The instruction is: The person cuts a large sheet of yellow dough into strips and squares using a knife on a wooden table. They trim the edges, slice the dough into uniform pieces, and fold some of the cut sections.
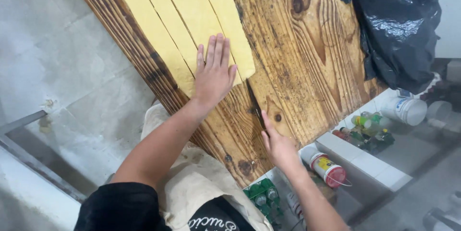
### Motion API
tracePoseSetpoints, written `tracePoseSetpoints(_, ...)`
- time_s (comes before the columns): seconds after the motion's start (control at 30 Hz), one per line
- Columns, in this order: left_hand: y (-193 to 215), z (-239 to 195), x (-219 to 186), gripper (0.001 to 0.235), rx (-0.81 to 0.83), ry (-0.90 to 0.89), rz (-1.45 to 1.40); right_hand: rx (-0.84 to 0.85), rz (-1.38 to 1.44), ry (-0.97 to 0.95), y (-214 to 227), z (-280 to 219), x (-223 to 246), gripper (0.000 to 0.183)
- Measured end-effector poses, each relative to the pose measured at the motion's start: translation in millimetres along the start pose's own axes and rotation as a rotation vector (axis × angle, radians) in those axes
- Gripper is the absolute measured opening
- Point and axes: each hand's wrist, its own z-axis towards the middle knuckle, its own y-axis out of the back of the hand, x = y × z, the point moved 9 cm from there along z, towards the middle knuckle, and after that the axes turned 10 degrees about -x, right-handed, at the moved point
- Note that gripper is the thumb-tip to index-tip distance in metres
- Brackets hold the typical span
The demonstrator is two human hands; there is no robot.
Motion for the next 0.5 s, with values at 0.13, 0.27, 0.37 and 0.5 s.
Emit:
tracePoseSetpoints(0.13, -8.0, -3.2, -58.2, 0.071, -0.601, -0.517, 0.018, -0.191, 0.293, -0.069, -39.8, -17.2, -41.4, 0.070)
tracePoseSetpoints(0.27, -54.1, 1.3, -72.1, 0.058, -0.085, -0.706, 0.251, -0.299, 0.437, -0.075, -48.2, -4.8, -55.4, 0.068)
tracePoseSetpoints(0.37, -29.0, 7.5, -58.9, 0.062, -0.062, -0.678, 0.138, -0.294, 0.372, -0.137, -18.2, 33.7, -40.4, 0.069)
tracePoseSetpoints(0.5, 12.2, 32.8, -10.0, 0.063, 0.051, -0.390, -0.053, -0.372, 0.411, 0.112, 44.7, 106.1, 23.0, 0.066)
